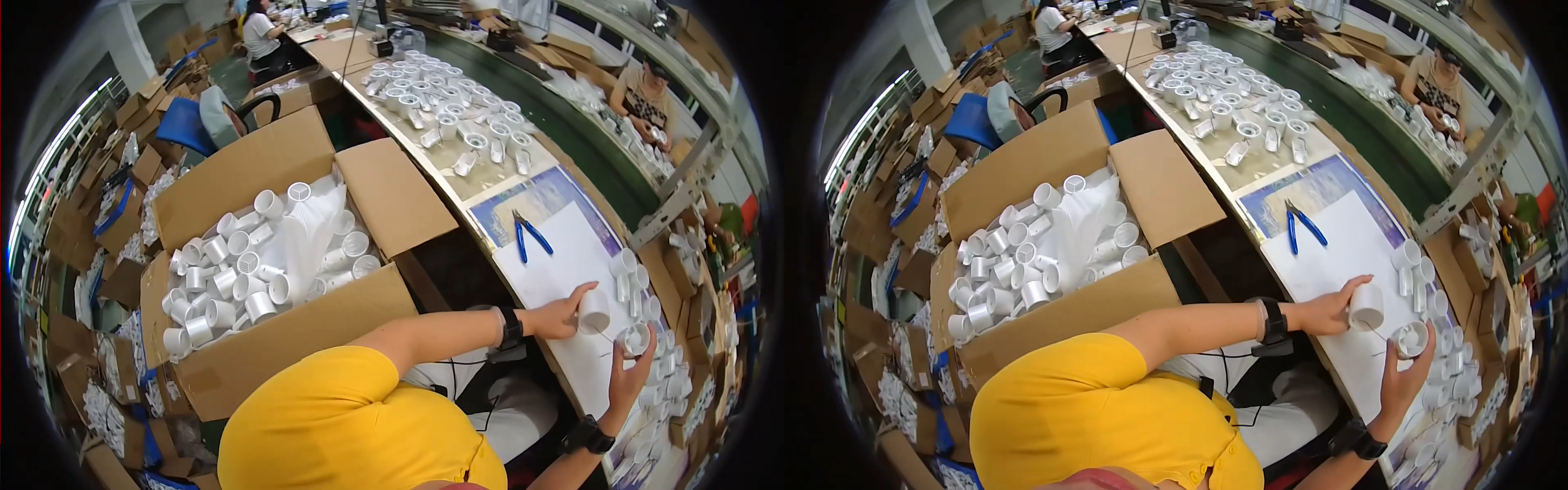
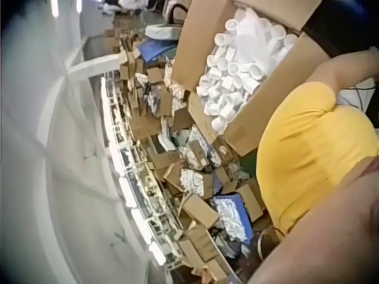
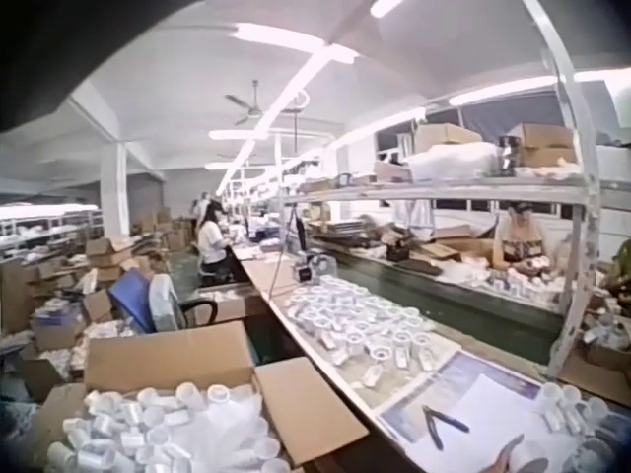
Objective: The person picks up a white plastic housing and a fan, threads the wires through the housing, and snaps the fan into place. They then pick up blue shears to trim the plastic on another housing before fitting a fan into it.
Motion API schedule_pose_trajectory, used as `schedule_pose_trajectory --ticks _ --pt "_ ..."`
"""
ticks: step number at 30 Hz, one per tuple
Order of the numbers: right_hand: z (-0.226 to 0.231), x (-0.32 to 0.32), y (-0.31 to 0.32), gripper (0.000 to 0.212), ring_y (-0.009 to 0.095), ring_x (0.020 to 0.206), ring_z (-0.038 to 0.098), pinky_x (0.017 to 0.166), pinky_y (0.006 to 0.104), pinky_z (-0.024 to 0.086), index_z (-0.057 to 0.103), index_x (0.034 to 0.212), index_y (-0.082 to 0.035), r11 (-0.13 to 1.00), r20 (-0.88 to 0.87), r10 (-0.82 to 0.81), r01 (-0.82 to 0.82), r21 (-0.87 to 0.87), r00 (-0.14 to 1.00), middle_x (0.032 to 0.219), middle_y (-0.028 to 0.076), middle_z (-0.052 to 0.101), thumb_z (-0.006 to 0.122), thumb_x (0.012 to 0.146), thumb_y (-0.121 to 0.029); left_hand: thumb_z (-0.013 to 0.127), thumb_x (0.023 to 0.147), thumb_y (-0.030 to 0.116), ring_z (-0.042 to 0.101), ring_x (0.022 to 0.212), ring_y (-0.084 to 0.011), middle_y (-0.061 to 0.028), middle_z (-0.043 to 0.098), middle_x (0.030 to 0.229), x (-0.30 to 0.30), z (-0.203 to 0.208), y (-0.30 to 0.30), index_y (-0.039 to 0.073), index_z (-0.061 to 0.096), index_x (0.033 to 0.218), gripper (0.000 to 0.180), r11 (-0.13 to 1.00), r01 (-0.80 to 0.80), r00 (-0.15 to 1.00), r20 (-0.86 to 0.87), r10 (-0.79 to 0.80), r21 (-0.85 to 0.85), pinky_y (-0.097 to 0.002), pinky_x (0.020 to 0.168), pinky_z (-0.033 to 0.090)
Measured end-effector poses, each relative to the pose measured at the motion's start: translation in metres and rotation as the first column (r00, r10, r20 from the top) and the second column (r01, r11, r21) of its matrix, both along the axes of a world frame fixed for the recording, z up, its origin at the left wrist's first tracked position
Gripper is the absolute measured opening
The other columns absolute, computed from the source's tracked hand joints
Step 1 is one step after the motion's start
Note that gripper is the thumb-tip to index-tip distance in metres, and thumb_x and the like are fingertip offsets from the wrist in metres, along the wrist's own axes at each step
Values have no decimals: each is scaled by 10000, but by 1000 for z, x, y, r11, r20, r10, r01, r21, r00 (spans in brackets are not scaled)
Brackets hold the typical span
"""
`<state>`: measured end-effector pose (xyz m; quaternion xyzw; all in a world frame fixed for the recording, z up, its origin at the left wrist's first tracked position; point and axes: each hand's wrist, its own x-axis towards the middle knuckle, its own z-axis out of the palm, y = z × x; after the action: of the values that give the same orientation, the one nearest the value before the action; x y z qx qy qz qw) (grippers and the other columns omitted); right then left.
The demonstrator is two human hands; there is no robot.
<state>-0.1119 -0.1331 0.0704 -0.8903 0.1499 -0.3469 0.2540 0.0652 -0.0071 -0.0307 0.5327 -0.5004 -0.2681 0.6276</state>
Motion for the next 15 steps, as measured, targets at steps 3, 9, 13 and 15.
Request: schedule_pose_trajectory --ticks 3,9,13,15 --pt "7 11 5 596 262 1191 477 953 324 403 383 1352 -1 1000 -68 7 -5 26 998 1344 164 453 658 825 -48 518 742 6 492 1183 -368 -229 506 1224 5 4 7 120 -30 1458 909 1000 -5 1000 -1 5 13 -371 999 356" --pt "2 22 12 615 251 1170 487 909 308 420 375 1358 -3 993 -72 20 -29 -117 997 1346 160 453 666 818 -51 526 758 12 496 1176 -360 -230 516 1208 9 5 6 133 -25 1455 896 1000 -1 1000 29 2 -10 -364 990 358" --pt "-3 23 16 642 260 1171 487 891 310 427 375 1359 -1 999 -60 22 -21 27 998 1336 160 458 689 803 -67 520 779 28 500 1169 -354 -223 515 1210 10 1 2 139 -27 1456 877 999 -3 1000 23 4 -40 -364 985 362" --pt "-9 24 16 644 256 1159 493 872 303 432 367 1364 -2 999 -74 44 -45 -13 996 1340 160 455 685 808 -70 520 793 42 504 1159 -344 -212 518 1201 10 1 3 140 -28 1456 866 999 -4 1000 3 4 -39 -362 983 363"
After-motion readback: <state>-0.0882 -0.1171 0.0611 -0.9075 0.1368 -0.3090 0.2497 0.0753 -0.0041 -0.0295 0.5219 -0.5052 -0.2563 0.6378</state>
